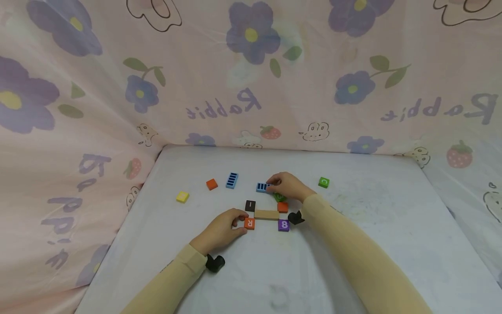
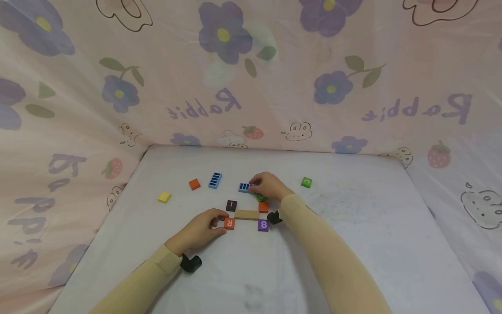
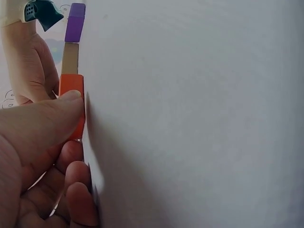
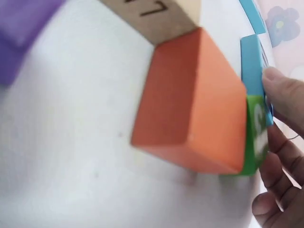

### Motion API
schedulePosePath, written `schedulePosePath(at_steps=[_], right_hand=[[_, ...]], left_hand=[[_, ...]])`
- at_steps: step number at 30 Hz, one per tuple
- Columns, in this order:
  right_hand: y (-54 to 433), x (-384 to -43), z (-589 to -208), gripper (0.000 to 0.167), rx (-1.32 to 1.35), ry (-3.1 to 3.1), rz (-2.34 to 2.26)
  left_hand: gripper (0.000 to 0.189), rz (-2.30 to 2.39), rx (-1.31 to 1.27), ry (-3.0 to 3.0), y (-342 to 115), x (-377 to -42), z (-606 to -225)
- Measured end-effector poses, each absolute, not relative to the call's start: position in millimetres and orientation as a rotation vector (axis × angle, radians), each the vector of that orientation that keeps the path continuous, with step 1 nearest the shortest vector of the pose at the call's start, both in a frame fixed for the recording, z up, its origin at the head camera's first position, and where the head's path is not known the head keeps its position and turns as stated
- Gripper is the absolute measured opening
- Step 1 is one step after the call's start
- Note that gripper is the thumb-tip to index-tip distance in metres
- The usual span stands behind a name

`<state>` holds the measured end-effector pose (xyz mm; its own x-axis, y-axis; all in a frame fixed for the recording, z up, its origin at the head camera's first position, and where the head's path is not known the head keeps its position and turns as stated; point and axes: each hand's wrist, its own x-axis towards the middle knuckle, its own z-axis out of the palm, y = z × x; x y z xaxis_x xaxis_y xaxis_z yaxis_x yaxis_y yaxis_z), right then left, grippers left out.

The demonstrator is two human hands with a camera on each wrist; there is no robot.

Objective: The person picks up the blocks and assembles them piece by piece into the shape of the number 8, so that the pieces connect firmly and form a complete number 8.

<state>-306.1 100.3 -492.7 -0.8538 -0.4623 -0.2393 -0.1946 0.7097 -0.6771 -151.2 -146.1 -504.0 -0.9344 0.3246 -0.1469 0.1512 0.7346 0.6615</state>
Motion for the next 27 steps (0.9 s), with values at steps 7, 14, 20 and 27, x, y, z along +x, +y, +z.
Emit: schedulePosePath(at_steps=[7,14,20,27], right_hand=[[105.8,-309.4,-495.4,0.031,-0.515,2.527,-0.930],[106.9,-309.5,-497.0,0.031,-0.531,2.516,-0.944],[107.1,-308.9,-496.8,0.031,-0.517,2.525,-0.932],[108.0,-309.8,-499.0,0.031,-0.514,2.529,-0.935]], left_hand=[[0.043,0.999,0.365,2.678,-146.0,-151.9,-503.6],[0.043,1.009,0.354,2.668,-146.7,-152.0,-504.0],[0.042,1.012,0.366,2.674,-146.3,-151.2,-503.0],[0.042,1.004,0.358,2.679,-145.9,-151.1,-503.2]])
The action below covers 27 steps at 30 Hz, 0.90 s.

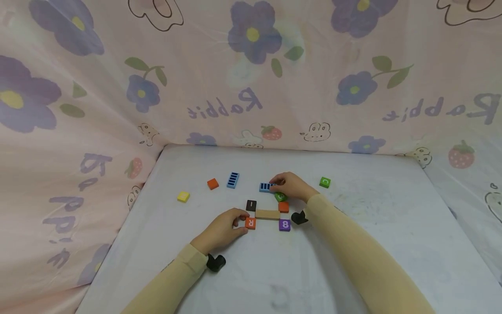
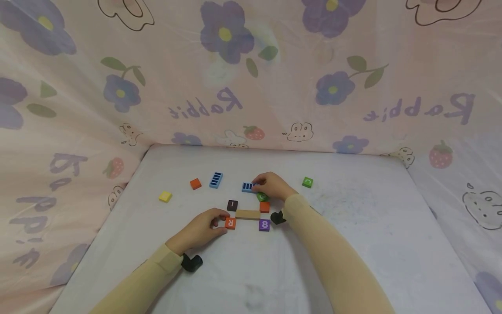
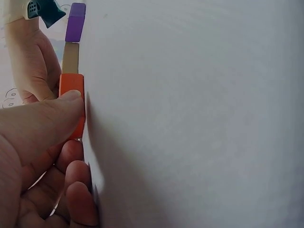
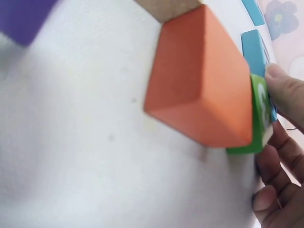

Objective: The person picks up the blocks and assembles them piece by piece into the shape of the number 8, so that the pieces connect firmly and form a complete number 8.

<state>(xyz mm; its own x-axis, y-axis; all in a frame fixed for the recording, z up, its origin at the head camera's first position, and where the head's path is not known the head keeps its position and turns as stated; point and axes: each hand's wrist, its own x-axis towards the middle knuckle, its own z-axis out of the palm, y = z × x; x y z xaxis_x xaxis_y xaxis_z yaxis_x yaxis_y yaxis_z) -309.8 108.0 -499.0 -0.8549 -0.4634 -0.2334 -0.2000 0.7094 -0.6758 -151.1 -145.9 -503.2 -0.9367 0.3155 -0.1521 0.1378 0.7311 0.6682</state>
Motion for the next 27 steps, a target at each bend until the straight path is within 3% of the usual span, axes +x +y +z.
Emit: schedulePosePath(at_steps=[27], right_hand=[[131.3,-293.5,-502.2,0.042,-0.454,2.562,-1.092]], left_hand=[[0.042,1.019,0.380,2.690,-146.3,-151.9,-505.0]])
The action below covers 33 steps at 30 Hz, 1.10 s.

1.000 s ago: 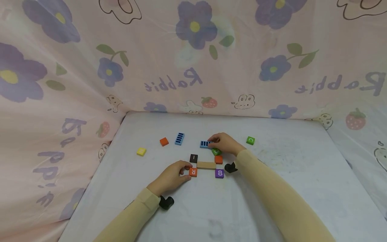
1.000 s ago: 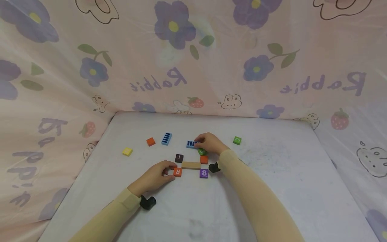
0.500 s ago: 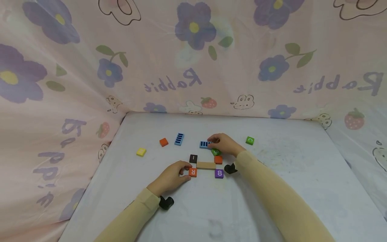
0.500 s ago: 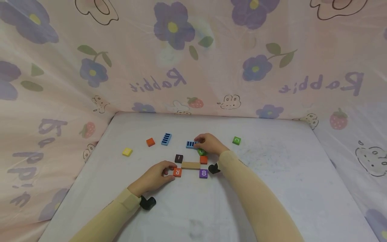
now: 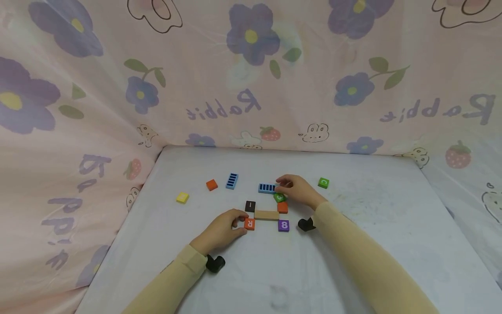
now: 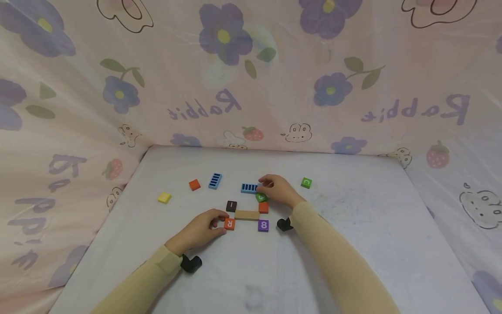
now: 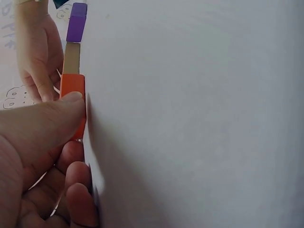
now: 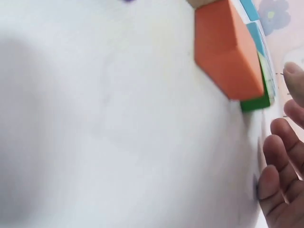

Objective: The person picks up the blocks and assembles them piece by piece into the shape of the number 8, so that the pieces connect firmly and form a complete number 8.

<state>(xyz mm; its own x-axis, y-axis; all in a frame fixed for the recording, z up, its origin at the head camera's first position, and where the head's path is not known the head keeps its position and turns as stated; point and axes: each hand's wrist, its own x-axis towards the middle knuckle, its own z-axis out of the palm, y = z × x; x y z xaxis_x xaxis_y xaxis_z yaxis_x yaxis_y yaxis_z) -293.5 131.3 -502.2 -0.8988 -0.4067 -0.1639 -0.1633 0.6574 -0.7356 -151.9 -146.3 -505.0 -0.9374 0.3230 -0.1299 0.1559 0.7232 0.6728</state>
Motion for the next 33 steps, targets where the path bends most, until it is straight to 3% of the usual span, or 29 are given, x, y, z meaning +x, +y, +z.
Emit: schedulePosePath(at_steps=[15,33], right_hand=[[195.4,-282.8,-489.1,0.058,-0.278,2.747,-1.112],[250.2,-286.0,-503.6,0.071,-0.188,2.827,-1.199]], left_hand=[[0.042,1.018,0.381,2.698,-145.6,-151.2,-506.7],[0.042,1.024,0.361,2.693,-146.1,-150.3,-505.8]])
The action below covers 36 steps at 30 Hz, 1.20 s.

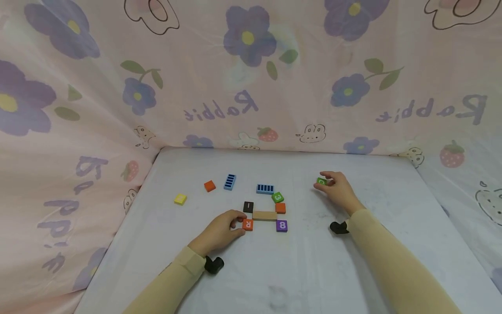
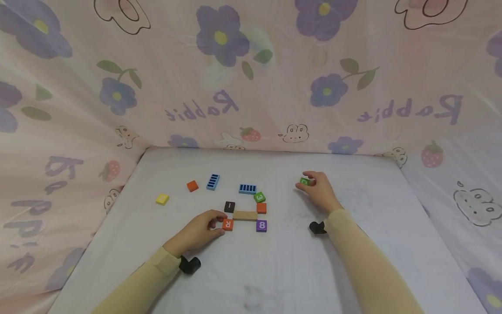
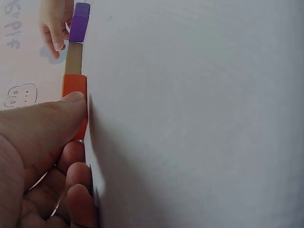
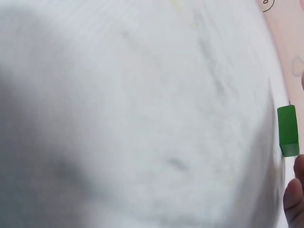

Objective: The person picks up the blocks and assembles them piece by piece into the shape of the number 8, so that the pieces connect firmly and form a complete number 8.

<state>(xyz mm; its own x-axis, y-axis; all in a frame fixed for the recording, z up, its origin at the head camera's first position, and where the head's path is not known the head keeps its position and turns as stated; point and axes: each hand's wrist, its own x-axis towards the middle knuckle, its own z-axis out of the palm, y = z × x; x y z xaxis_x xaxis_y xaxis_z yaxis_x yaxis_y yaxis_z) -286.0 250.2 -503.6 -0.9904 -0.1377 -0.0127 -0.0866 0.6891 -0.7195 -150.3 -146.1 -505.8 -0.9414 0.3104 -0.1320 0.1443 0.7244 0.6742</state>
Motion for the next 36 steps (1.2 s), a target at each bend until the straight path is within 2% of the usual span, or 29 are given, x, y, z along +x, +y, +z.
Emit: schedulePosePath(at_steps=[11,23,36], right_hand=[[253.5,-286.5,-511.2,0.070,-0.115,2.803,-1.209],[255.5,-286.8,-517.4,0.055,-0.070,2.816,-1.225],[254.5,-287.2,-515.4,0.053,-0.077,2.819,-1.192]], left_hand=[[0.041,1.027,0.335,2.684,-146.1,-151.2,-506.0],[0.041,1.039,0.325,2.685,-145.2,-151.4,-508.6],[0.041,1.024,0.349,2.692,-145.6,-151.3,-508.0]])
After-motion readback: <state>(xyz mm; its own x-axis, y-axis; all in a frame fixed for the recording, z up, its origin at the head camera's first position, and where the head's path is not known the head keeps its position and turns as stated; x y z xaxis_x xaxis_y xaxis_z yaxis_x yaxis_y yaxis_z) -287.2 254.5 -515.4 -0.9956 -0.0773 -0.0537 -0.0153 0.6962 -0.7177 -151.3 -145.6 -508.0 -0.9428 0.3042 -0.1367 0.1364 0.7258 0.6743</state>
